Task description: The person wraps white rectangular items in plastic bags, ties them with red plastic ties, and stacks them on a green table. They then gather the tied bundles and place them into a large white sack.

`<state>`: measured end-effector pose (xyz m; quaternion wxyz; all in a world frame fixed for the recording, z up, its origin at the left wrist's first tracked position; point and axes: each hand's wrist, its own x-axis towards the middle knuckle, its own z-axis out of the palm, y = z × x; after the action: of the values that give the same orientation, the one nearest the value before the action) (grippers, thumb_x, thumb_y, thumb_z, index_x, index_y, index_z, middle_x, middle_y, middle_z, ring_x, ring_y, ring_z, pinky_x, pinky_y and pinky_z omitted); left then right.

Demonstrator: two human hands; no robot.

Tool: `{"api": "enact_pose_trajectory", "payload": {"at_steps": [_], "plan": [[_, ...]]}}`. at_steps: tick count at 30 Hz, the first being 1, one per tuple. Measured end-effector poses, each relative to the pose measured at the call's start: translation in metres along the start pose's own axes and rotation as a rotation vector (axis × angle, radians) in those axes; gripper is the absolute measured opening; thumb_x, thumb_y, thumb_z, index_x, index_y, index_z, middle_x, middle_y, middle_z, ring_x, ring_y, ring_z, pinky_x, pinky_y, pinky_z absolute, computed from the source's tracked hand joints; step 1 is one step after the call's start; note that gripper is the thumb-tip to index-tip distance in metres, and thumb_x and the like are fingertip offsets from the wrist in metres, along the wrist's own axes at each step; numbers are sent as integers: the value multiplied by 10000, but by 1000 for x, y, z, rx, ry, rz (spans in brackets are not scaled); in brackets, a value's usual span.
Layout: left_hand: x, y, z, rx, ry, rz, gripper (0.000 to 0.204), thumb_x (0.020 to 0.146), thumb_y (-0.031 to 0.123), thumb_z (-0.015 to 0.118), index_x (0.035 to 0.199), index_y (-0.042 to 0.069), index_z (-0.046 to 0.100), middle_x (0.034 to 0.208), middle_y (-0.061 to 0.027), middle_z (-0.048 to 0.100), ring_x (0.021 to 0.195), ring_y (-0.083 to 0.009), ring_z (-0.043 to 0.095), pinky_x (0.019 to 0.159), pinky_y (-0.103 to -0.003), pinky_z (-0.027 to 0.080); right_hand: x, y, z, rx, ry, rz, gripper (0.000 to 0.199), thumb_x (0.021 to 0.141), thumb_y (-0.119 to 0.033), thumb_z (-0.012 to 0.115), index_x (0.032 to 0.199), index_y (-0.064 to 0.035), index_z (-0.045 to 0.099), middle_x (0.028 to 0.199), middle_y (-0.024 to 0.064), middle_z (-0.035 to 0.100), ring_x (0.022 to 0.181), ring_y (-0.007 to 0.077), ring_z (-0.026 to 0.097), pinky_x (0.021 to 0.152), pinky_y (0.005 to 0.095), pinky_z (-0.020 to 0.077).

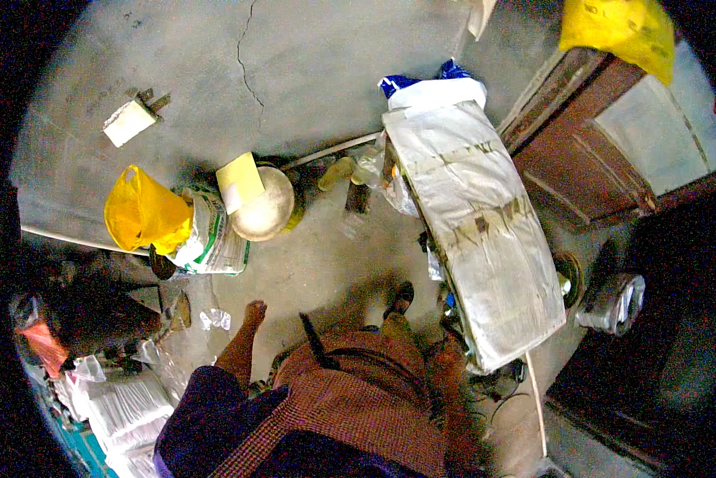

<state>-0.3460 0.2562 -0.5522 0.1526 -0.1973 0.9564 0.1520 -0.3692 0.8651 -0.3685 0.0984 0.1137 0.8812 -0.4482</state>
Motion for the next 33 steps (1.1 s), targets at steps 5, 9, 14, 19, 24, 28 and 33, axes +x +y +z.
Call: {"api": "enact_pose_trajectory", "payload": {"at_steps": [5,9,14,19,24,28,33], "plan": [[13,-6,49,227,-451,-180,318,820,320,515,956,74,664,1028,-124,651,990,-344,587,843,-431,476,139,-43,-13,-171,-32,-139,487,875,-188,574,1297,14,438,1208,216,540,1061,304,560,925,398,439],[66,105,7,-70,-124,-11,352,852,325,521,1051,58,636,1054,-173,641,983,-330,608,834,-428,487,242,-70,-21,-343,-63,-270,472,870,-203,573,1279,2,455,1212,216,523,1135,364,497,985,428,379],[199,214,-99,-335,-30,54,310,851,282,547,1059,63,618,958,-190,648,921,-349,613,796,-426,494,395,-123,7,-387,15,-392,482,891,-247,549,1297,-13,435,1291,213,464,1240,355,397,1055,437,290],[400,274,-105,-50,-153,151,297,870,247,502,1098,90,609,967,-206,634,903,-380,604,809,-462,482,530,-143,62,-449,190,-312,537,903,-278,546,1361,-64,365,1414,210,320,1307,397,299,1040,532,265],[580,400,-85,-112,-48,426,274,866,223,503,1072,80,614,1004,-223,617,930,-390,594,814,-482,476,613,-126,121,-830,301,-101,634,889,-417,488,1414,-112,306,1493,194,203,1384,378,172,1056,601,162],[699,454,-13,-36,-137,463,290,832,168,518,1092,87,618,1026,-238,604,984,-400,564,849,-494,456,616,-144,120,-743,278,-159,608,919,-430,409,1398,-69,316,1477,229,213,1365,428,185,1065,604,110],[769,490,95,-76,-226,385,284,820,153,523,1079,74,609,1000,-235,608,976,-403,559,846,-492,445,617,-145,113,-719,228,-133,609,929,-443,371,1393,-55,303,1452,271,226,1339,470,209,1054,618,123]]}}
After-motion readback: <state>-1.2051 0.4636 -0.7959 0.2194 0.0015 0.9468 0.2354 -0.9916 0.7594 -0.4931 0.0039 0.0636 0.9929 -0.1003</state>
